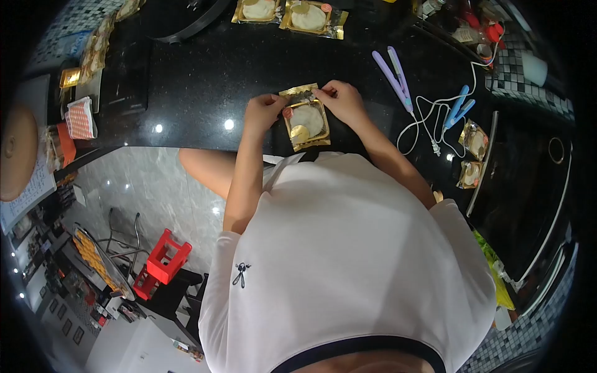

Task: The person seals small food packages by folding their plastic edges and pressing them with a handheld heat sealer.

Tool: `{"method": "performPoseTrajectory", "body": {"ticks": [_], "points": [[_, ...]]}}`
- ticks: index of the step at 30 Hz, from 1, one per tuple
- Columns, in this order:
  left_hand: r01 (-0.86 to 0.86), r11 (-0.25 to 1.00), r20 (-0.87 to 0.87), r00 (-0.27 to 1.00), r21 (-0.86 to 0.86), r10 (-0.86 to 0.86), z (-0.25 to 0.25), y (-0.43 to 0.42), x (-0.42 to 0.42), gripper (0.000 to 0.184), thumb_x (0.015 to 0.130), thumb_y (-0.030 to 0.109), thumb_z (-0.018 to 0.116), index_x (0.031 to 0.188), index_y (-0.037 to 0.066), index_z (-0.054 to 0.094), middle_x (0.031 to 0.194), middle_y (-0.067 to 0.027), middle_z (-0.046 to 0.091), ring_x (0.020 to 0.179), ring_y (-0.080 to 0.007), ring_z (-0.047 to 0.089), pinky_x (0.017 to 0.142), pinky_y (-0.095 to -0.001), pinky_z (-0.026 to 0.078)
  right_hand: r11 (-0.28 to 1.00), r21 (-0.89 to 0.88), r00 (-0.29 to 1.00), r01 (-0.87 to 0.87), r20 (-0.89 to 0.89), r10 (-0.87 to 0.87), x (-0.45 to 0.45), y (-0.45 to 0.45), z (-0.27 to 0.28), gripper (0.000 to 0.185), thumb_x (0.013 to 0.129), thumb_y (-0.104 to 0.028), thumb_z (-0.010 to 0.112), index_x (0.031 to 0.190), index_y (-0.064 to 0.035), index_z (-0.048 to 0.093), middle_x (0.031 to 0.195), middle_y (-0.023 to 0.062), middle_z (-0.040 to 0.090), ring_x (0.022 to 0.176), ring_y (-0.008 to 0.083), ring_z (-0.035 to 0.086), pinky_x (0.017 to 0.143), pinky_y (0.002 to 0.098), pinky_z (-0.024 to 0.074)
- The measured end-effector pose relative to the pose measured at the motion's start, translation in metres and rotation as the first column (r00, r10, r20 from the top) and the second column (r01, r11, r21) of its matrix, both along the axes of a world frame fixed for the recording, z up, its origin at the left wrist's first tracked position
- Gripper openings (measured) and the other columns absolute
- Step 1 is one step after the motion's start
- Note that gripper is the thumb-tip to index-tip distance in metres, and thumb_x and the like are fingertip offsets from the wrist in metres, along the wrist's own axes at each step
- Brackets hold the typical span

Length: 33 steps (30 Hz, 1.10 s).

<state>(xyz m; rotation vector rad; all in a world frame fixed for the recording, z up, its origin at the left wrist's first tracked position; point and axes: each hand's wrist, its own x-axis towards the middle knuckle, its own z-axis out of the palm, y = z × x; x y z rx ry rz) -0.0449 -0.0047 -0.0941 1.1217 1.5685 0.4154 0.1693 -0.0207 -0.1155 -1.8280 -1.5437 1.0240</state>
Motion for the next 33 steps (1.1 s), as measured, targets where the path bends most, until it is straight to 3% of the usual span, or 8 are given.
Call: {"method": "performPoseTrajectory", "body": {"ticks": [4,7,10,13,16,22,27,33], "points": [[-0.170,0.985,-0.007,0.985,0.027,0.171,-0.012,-0.004,0.002,0.031,0.079,0.029,0.072,0.086,0.000,0.067,0.074,-0.0053,0.066,0.061,-0.0110,0.061,0.054,-0.0242,0.049,0.993,-0.105,0.924,0.048,-0.374,-0.084,0.006,0.007,-0.021,0.021,0.079,-0.023,0.070,0.080,-0.0027,0.068,0.075,0.0093,0.067,0.072,0.0183,0.066,0.065,0.0300,0.0495],[-0.151,0.987,0.029,0.988,-0.055,0.152,0.000,-0.008,0.005,0.025,0.081,0.026,0.070,0.086,0.001,0.067,0.074,-0.0043,0.065,0.060,-0.0091,0.059,0.052,-0.0223,0.047,0.933,-0.339,0.869,0.118,-0.419,-0.262,0.006,0.006,-0.009,0.021,0.078,-0.022,0.071,0.084,-0.0020,0.069,0.076,0.0072,0.068,0.072,0.0150,0.064,0.065,0.0285,0.0491],[-0.120,0.993,0.129,0.984,-0.024,0.122,-0.002,-0.009,0.006,0.021,0.084,0.024,0.068,0.088,0.004,0.067,0.077,-0.0020,0.065,0.061,-0.0084,0.058,0.054,-0.0208,0.045,0.983,-0.180,0.977,0.031,-0.204,-0.068,0.002,0.006,-0.016,0.022,0.078,-0.021,0.071,0.087,-0.0010,0.069,0.075,0.0062,0.067,0.070,0.0130,0.062,0.064,0.0258,0.0482],[-0.205,0.979,0.293,0.934,-0.023,0.202,-0.007,-0.011,0.007,0.017,0.086,0.021,0.066,0.089,0.005,0.067,0.079,-0.0011,0.065,0.066,-0.0078,0.058,0.061,-0.0213,0.045,0.986,-0.124,0.898,0.114,-0.411,-0.156,0.001,0.004,-0.016,0.023,0.079,-0.020,0.071,0.089,0.0003,0.069,0.078,0.0070,0.067,0.072,0.0131,0.062,0.066,0.0235,0.0472],[-0.264,0.964,0.368,0.894,-0.031,0.257,-0.003,-0.015,0.005,0.015,0.086,0.020,0.066,0.089,0.005,0.067,0.080,-0.0005,0.065,0.070,-0.0073,0.058,0.066,-0.0213,0.045,0.965,-0.221,0.755,0.140,-0.607,-0.248,0.001,0.004,-0.009,0.022,0.080,-0.018,0.071,0.090,0.0015,0.068,0.082,0.0074,0.067,0.076,0.0128,0.061,0.068,0.0217,0.0464],[-0.335,0.937,0.423,0.866,0.097,0.266,0.001,-0.013,0.007,0.013,0.087,0.016,0.065,0.090,0.003,0.065,0.080,-0.0013,0.065,0.070,-0.0076,0.057,0.066,-0.0208,0.044,0.946,-0.317,0.708,0.061,-0.655,-0.265,-0.002,0.012,0.008,0.015,0.085,-0.014,0.066,0.092,-0.0015,0.065,0.085,0.0036,0.065,0.082,0.0102,0.060,0.074,0.0226,0.0471],[-0.414,0.903,0.478,0.820,0.115,0.315,-0.015,0.011,-0.011,0.011,0.090,0.012,0.060,0.093,0.002,0.061,0.076,-0.0018,0.064,0.069,-0.0070,0.056,0.065,-0.0202,0.044,0.921,-0.388,0.636,0.029,-0.704,-0.317,-0.028,0.042,0.013,0.016,0.083,-0.013,0.066,0.089,0.0013,0.064,0.085,0.0070,0.064,0.078,0.0137,0.062,0.067,0.0273,0.0542],[-0.229,0.959,0.383,0.912,0.170,0.150,0.000,0.105,-0.047,0.013,0.091,0.010,0.057,0.096,-0.002,0.061,0.082,-0.0049,0.067,0.067,-0.0059,0.057,0.062,-0.0189,0.046,0.904,-0.422,0.629,-0.067,-0.722,-0.290,-0.067,0.085,0.013,0.018,0.081,-0.013,0.065,0.089,0.0022,0.062,0.085,0.0096,0.064,0.079,0.0170,0.064,0.068,0.0311,0.0555]]}}
